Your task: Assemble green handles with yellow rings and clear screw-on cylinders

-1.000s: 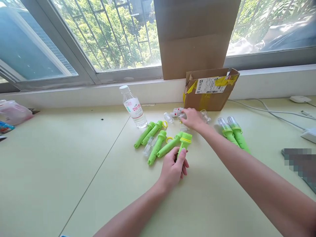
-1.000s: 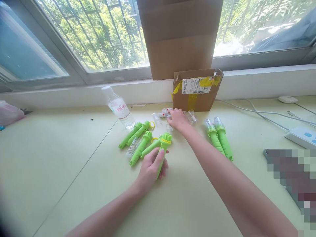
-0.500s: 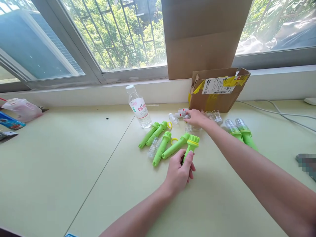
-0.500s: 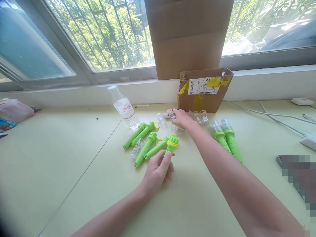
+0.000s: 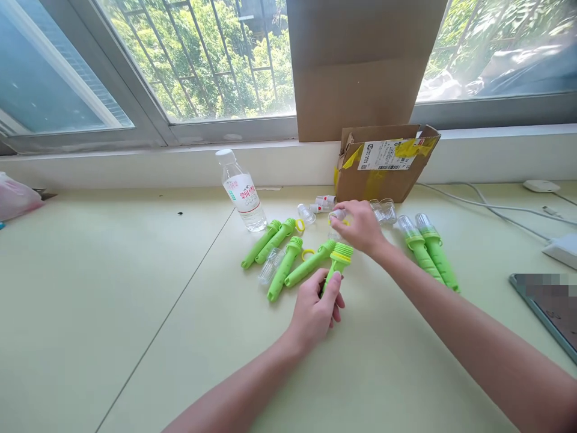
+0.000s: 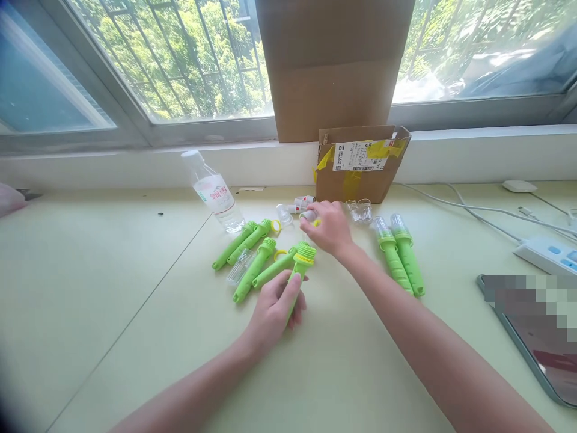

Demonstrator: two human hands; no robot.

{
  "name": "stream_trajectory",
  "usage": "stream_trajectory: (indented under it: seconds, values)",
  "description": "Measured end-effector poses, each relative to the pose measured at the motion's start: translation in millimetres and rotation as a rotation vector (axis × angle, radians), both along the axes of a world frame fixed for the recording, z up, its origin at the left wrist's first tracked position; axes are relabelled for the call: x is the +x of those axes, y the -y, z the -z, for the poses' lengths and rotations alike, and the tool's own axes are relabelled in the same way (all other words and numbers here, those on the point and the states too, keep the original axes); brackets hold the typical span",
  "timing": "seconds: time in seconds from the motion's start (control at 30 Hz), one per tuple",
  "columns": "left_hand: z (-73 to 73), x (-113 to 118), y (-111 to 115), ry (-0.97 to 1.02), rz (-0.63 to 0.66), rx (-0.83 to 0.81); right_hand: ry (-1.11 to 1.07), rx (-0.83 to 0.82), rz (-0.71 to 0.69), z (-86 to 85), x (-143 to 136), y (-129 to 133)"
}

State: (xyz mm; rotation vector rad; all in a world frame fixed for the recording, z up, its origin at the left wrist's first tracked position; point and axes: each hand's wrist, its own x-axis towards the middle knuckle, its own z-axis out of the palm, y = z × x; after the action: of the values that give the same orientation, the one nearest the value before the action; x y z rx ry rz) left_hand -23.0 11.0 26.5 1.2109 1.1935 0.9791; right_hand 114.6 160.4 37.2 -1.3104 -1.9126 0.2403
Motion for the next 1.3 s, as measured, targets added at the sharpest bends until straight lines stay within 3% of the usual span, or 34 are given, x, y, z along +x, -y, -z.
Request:
stream_trajectory:
  seconds: [0.13, 0.37, 0.47, 0.7, 0.87, 1.07, 1.3]
  values:
    - [-1.0, 0.9, 2.1, -0.015, 0.034, 0.023, -0.228, -0.123, -0.049, 5.2, 13.7, 43.4]
    - [-4.1, 1.4, 4.0, -0.048, 0.027, 0.05, -0.718, -0.503, 0.103, 21.4, 42.7, 93.4]
    - [-3.7, 1.3, 4.0, -0.06, 0.057, 0.052, -0.829, -0.649, 0.032, 25.1, 50.7, 109.5]
    - [-3.1, 2.9, 6.1, -0.199, 0.106, 0.134, -0.677, -0.598, -0.126, 20.2, 52.4, 123.8]
    - [-3.8, 2.5, 9.1, -0.403, 0.167, 0.325, -0.667, -0.59, -0.154, 21.6, 52.0, 124.9]
    - [4.3, -4.4, 3.2, -0.676, 0.048, 0.591, -0.75, -0.51, -0.092, 26.6, 47.9, 129.0]
    - [10.6, -7.8, -1.4, -0.757, 0.006, 0.687, -0.824, -0.438, 0.023, 29.7, 47.7, 127.8]
